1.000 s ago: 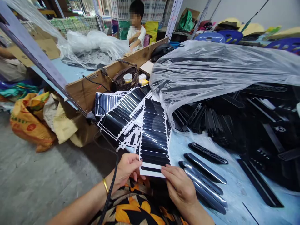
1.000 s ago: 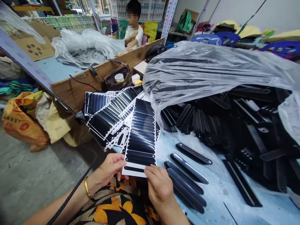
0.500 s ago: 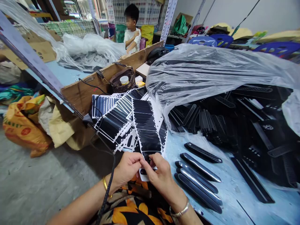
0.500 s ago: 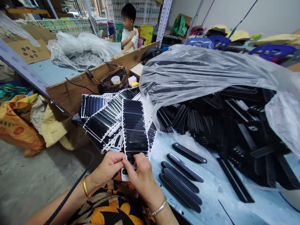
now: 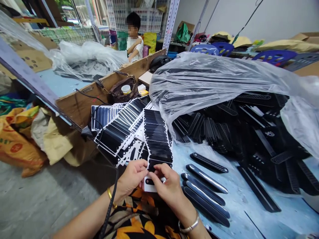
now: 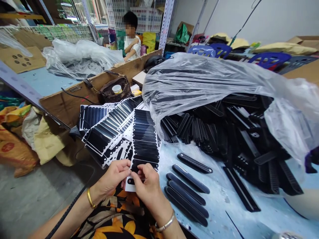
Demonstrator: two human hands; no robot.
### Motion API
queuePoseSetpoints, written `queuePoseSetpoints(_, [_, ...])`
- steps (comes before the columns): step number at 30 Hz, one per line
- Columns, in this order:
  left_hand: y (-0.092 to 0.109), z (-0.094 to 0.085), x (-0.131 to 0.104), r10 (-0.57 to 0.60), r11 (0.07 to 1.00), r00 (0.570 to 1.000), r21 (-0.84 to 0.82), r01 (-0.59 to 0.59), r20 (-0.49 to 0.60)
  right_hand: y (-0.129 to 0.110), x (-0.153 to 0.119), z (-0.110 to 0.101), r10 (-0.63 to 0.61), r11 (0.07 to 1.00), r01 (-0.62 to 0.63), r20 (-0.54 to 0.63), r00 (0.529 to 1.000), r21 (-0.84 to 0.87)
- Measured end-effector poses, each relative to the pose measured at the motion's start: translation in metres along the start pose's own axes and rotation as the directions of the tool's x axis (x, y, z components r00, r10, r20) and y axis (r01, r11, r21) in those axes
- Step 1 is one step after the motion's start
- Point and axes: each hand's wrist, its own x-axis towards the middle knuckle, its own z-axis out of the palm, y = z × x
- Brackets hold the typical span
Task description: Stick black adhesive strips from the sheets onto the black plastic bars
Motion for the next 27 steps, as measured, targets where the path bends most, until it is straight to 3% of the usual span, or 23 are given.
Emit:
queuePoseSetpoints(5, [0.004,0.008,-0.003,0.045,0.998,0.998,0.05,-0.048,0.053,0.001,0.002,0.005,0.077,0.996,-0.078,0.013,0.997,0.04])
queuePoseSetpoints(8, [0.004,0.009,0.001,0.032,0.999,0.997,0.035,-0.034,0.073,0.005,0.009,-0.001,0.18,0.966,-0.189,0.062,0.982,0.174])
queuePoseSetpoints(10, [0.002,0.004,0.008,0.008,1.0,1.0,0.023,-0.008,0.03,0.007,0.013,-0.019,0.251,0.931,-0.258,0.061,0.966,0.26])
queuePoseSetpoints(12, [0.0,-0.008,0.017,0.021,0.998,0.997,0.059,-0.016,-0.077,0.007,0.017,-0.051,0.31,0.911,-0.28,-0.055,0.949,0.302])
queuePoseSetpoints(14, [-0.001,-0.026,0.024,0.091,0.983,0.977,0.172,-0.057,-0.194,0.005,0.017,-0.093,0.361,0.904,-0.247,-0.314,0.878,0.349])
queuePoseSetpoints(16, [0.001,-0.043,0.028,0.223,0.927,0.936,0.357,-0.117,-0.274,0.002,0.013,-0.134,0.358,0.914,-0.156,-0.564,0.744,0.375])
queuePoseSetpoints(18, [0.007,-0.053,0.026,0.402,0.806,0.863,0.565,-0.176,-0.306,-0.001,0.006,-0.163,0.364,0.914,-0.119,-0.653,0.665,0.388])
queuePoseSetpoints(19, [0.012,-0.053,0.024,0.497,0.735,0.811,0.647,-0.203,-0.31,-0.003,0.001,-0.171,0.366,0.913,-0.119,-0.657,0.659,0.39])
queuePoseSetpoints(21, [0.025,-0.04,0.018,0.63,0.643,0.718,0.717,-0.27,-0.296,-0.005,-0.01,-0.176,0.371,0.908,-0.147,-0.592,0.715,0.392])
queuePoseSetpoints(22, [0.033,-0.027,0.016,0.658,0.639,0.699,0.699,-0.321,-0.28,-0.007,-0.016,-0.174,0.364,0.906,-0.157,-0.534,0.763,0.394])
queuePoseSetpoints(23, [0.04,-0.012,0.015,0.628,0.666,0.75,0.643,-0.378,-0.21,-0.008,-0.021,-0.17,0.349,0.904,-0.162,-0.464,0.814,0.395])
queuePoseSetpoints(25, [0.053,0.024,0.018,0.441,0.809,0.897,0.422,-0.41,0.026,-0.01,-0.031,-0.16,0.3,0.907,-0.165,-0.32,0.899,0.387])
queuePoseSetpoints(26, [0.058,0.042,0.022,0.321,0.881,0.937,0.319,-0.349,0.136,-0.011,-0.035,-0.156,0.272,0.912,-0.159,-0.268,0.924,0.377])
queuePoseSetpoints(27, [0.061,0.058,0.027,0.207,0.932,0.949,0.247,-0.264,0.237,-0.01,-0.038,-0.153,0.248,0.918,-0.153,-0.231,0.941,0.365])
